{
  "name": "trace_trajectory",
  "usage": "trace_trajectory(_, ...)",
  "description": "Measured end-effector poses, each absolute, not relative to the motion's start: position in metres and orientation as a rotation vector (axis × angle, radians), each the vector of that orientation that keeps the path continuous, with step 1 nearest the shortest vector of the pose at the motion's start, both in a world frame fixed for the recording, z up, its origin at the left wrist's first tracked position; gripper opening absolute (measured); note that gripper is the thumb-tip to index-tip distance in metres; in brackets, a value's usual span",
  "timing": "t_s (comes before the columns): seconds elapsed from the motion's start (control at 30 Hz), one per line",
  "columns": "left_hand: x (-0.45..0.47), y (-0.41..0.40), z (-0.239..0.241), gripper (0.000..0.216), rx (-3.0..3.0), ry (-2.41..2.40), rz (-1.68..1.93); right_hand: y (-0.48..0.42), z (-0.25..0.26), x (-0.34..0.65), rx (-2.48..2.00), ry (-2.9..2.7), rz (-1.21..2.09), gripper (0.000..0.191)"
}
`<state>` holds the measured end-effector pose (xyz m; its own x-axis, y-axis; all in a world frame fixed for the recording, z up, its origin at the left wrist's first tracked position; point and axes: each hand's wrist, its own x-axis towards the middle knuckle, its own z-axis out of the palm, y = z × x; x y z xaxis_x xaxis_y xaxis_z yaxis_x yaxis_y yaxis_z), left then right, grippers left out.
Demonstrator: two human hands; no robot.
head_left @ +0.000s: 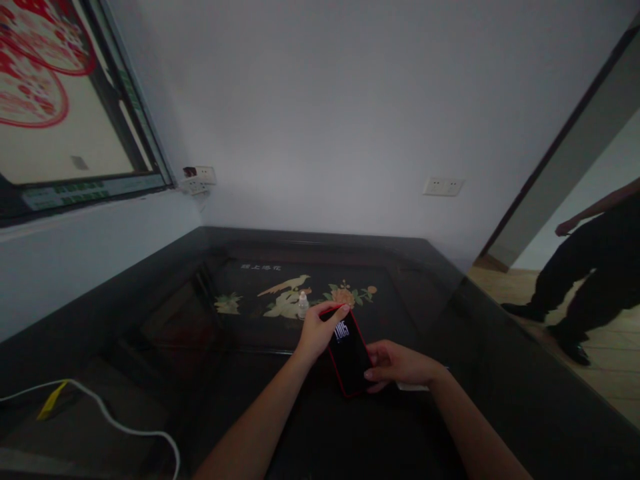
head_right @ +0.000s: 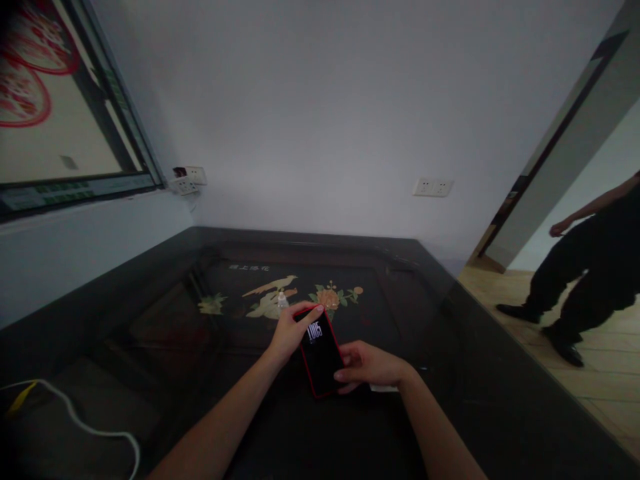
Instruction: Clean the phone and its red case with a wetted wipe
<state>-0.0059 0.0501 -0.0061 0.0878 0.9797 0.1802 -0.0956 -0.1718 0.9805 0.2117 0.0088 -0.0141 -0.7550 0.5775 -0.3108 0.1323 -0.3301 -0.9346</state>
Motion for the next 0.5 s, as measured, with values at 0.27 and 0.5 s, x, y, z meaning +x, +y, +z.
trace_trajectory(0.27, -0.002, 0.055, -0.014, 0.039, 1.083, 1.003, 1.327, 0.013, -0.019, 0.212, -0.862, -1.572, 2.173, 0.059)
trace_trajectory(0.5, 0.017, 0.065, -0.056, 0.048, 0.616, 0.803, 1.241, 0.014, -0.019, 0.211, -0.904, -1.533, 2.070, 0.055)
